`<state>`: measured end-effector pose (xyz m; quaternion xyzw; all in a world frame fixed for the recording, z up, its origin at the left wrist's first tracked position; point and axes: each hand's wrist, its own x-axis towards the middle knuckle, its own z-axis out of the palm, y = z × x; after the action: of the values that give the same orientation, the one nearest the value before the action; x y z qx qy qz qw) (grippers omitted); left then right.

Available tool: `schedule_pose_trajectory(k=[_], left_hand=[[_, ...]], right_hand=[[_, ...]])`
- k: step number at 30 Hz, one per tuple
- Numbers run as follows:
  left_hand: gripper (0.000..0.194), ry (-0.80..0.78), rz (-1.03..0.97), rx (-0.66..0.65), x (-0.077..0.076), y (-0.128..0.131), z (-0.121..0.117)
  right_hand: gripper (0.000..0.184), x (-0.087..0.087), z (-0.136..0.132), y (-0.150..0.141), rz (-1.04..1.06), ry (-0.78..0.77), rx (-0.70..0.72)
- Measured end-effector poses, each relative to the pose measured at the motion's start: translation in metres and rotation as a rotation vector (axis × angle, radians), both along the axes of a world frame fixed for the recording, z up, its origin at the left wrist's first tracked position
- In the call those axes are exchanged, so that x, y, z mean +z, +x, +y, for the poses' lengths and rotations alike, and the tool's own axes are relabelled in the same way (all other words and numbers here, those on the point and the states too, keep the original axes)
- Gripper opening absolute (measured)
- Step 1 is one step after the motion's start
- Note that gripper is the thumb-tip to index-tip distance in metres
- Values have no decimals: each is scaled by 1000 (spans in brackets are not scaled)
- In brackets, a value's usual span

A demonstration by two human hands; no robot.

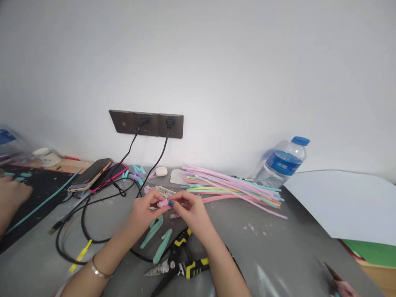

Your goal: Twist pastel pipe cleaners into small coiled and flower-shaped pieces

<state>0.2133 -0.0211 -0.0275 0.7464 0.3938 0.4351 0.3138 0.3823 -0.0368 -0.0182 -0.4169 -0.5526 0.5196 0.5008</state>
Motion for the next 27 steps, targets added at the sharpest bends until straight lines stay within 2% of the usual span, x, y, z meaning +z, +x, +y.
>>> schedule_pose_trajectory(k=[6, 12, 15, 21, 27], left_hand=[[15, 89, 65, 27, -1, -2, -2], [15, 121, 147, 12, -2, -4, -1], [11, 181, 209, 19, -3, -6, 1], [13, 425, 249, 43, 0, -9, 4], [21, 464, 172, 40, 3, -4, 1]], right_hand=[[20, 3, -1, -1, 9, 17, -2], [20, 8, -1, 1, -1, -15, 60], [23, 5, -1, 0, 41, -84, 68], [29, 6, -5, -5, 242, -299, 71], [29, 7, -5, -5, 327, -379, 109]])
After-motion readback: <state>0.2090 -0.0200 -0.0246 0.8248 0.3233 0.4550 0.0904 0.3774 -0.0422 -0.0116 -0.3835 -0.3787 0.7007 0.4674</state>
